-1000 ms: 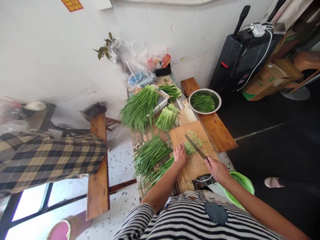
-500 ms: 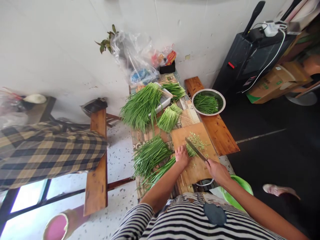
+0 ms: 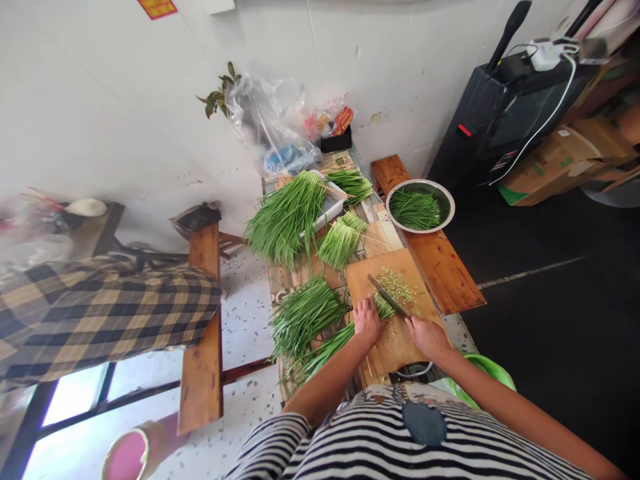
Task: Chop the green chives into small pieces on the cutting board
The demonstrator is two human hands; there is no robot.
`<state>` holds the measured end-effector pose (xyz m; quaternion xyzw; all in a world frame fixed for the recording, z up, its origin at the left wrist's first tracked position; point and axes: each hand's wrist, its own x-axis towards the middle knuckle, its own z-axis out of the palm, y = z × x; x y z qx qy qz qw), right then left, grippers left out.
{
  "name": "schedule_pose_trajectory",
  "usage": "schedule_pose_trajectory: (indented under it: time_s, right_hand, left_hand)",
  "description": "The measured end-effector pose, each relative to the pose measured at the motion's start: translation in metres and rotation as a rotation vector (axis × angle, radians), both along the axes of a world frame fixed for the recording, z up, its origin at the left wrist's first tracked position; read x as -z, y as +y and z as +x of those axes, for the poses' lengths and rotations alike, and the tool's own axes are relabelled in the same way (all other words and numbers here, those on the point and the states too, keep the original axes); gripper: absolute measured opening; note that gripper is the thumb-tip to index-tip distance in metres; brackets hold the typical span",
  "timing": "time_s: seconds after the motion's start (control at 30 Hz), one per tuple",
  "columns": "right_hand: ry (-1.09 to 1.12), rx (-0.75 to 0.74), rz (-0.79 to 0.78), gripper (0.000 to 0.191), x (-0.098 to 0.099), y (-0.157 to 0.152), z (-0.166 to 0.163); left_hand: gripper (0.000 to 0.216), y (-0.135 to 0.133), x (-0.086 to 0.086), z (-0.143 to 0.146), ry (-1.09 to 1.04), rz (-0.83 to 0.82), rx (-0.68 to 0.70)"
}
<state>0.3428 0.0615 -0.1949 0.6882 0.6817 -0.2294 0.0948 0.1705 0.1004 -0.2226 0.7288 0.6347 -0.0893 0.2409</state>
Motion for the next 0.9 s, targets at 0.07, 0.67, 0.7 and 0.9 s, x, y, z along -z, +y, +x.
schedule_pose_trajectory:
  time_s: [0.07, 0.67, 0.7, 0.9]
  right_hand:
    - [0.027, 0.016, 0.053, 0.043, 0.002, -0.005, 0.012]
    - [0.091, 0.172, 0.539, 0.064, -0.057, -0.031, 0.057]
    - [0.095, 0.158, 0.524, 0.066, -0.057, -0.031, 0.054]
    - [0.161, 0.012, 0.332, 0.064, -0.053, -0.044, 0.013]
  left_hand:
    - [0.087, -0.01, -0.001, 0.0, -0.023, 0.034, -0.036]
    - [0.099, 0.058, -0.018, 0.069, -0.055, 0.114, -0.125]
    - [0.106, 0.051, -0.018, 0.061, -0.056, 0.127, -0.133]
    - [0.118, -0.024, 0.01, -0.01, -0.017, 0.164, -0.201]
